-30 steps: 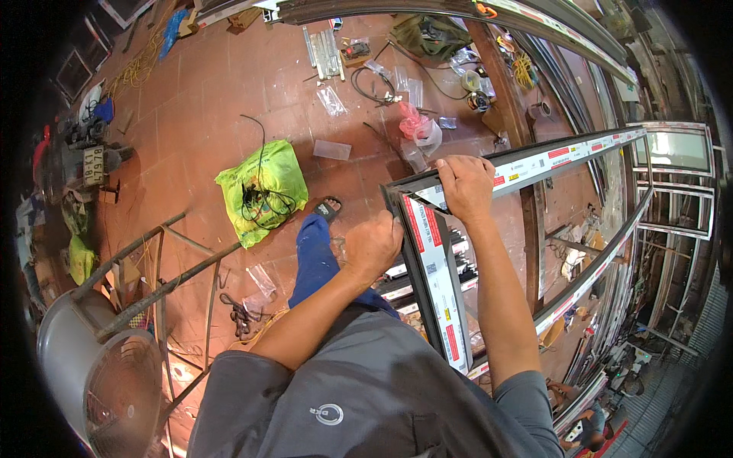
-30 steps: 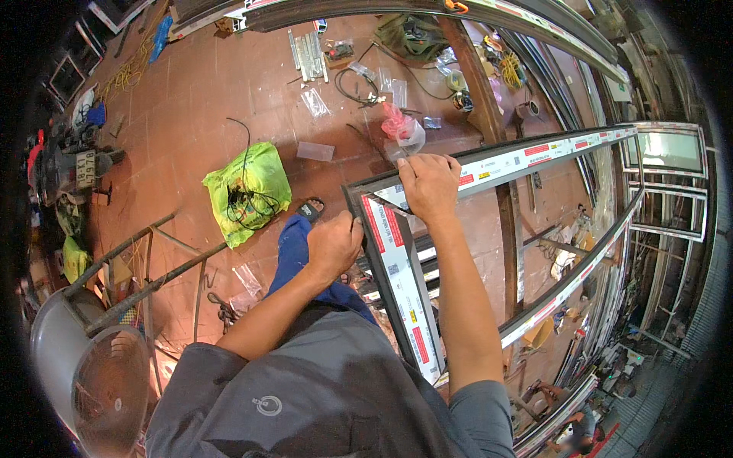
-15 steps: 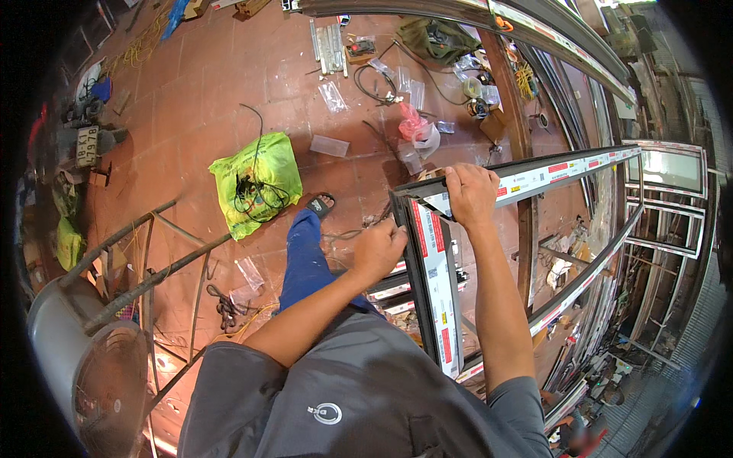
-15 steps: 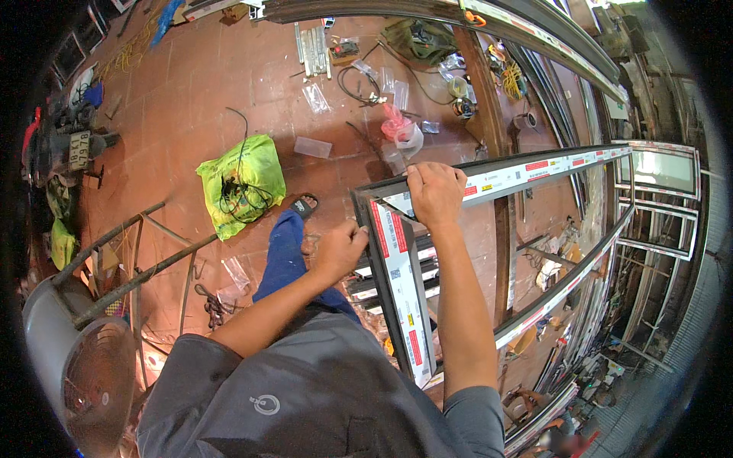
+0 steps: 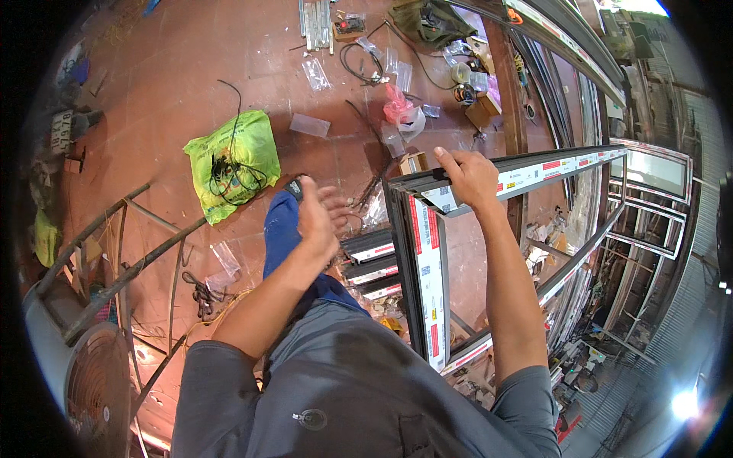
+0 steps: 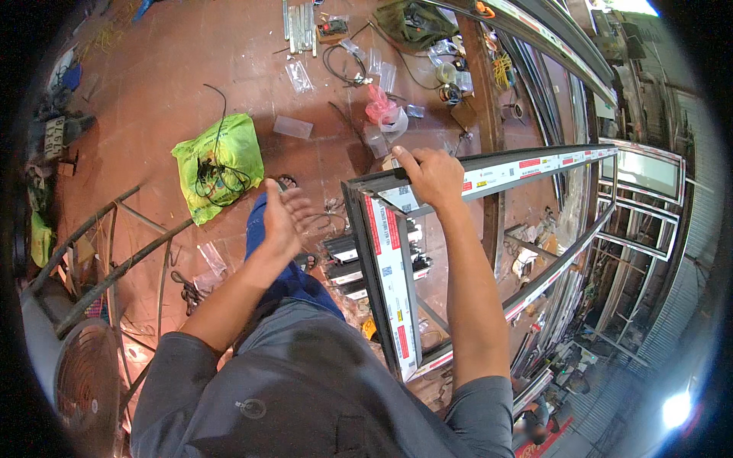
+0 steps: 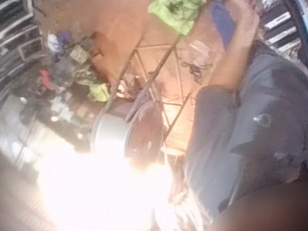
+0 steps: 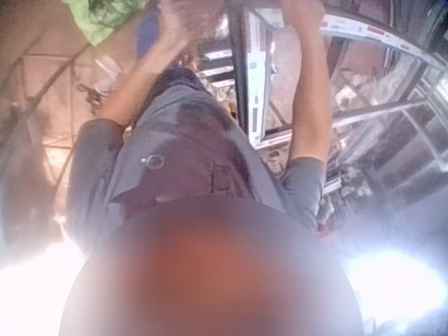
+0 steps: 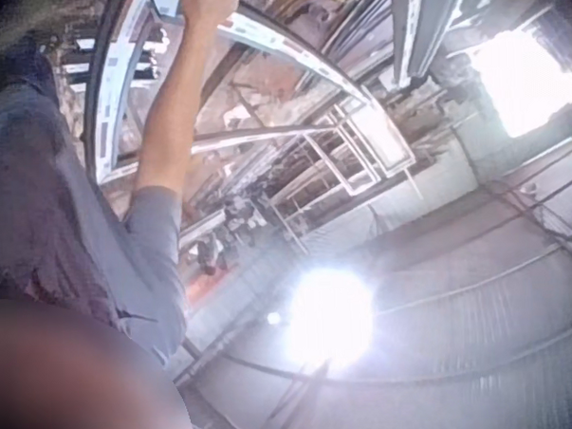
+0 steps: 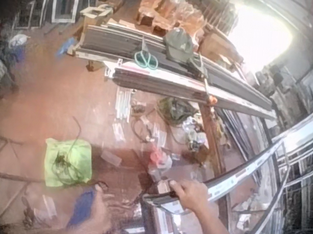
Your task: The person assembles a window frame by aligning metal profiles and securing them with a power drill. They repeatedly position the frame, insert fasteners, and tighten them while adjusting the frame's orientation.
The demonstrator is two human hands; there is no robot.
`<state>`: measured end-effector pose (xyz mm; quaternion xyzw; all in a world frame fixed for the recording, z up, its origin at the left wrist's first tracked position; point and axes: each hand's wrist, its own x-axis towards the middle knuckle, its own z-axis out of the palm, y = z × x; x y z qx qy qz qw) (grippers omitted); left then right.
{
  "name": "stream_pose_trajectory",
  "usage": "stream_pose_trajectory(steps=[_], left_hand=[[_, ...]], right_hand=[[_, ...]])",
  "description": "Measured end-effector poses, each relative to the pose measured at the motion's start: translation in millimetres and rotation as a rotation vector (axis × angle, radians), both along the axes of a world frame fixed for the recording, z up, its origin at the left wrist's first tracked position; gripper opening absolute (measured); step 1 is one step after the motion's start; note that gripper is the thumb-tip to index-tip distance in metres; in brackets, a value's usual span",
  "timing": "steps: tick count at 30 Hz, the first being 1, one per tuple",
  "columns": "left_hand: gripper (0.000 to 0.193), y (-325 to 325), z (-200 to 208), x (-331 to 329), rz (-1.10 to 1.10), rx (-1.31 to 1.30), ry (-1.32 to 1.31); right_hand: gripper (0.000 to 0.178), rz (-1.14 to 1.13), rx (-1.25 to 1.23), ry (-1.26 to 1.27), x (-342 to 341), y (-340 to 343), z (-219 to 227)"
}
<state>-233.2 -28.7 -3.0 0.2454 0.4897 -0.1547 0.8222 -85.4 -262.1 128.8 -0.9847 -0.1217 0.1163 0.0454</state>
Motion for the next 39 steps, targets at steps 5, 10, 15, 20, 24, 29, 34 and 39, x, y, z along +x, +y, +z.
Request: stream_pose_trajectory(steps=[5, 10, 15, 20, 24, 29, 34, 39], left_hand=[[0.080, -137.0, -37.2, 49.8, 0.198, -0.027, -0.081], [0.083, -126.5, 0.8, 37.2, 0.085, -0.192, -0.122], [0.051, -91.4, 23.7, -13.2, -0.405, 0.654, -0.389], [0.034, -60.3, 61.4, 5.7, -0.698, 1.286, -0.750], [0.033, -62.9, 68.2, 8.6, -0.792, 1.425, -0.702], [0.033, -68.5, 71.2, 5.2, -0.863, 1.471, -0.713], [0.035, -76.2, 68.0, -8.0, -0.860, 1.438, -0.723], [0.018, -73.3, 40.7, -6.0, -0.689, 0.917, -0.617]], right_hand=[[0.068, 0.020, 0.020, -0.084, 7.5, 21.3, -2.9], [0.073, -0.088, 0.017, -0.001, 1.0, 1.1, -7.6], [0.067, -0.039, -0.002, -0.069, 1.7, -4.1, -9.8], [0.062, -0.029, -0.008, -0.071, 1.6, 0.9, -6.9], [0.062, -0.036, -0.001, -0.071, -0.3, 3.3, -2.8], [0.070, -0.073, -0.016, -0.031, 2.2, 3.2, -4.6], [0.071, -0.048, -0.073, -0.053, 3.3, -1.9, -8.3], [0.071, -0.078, -0.040, -0.041, 1.5, 1.6, -5.1]])
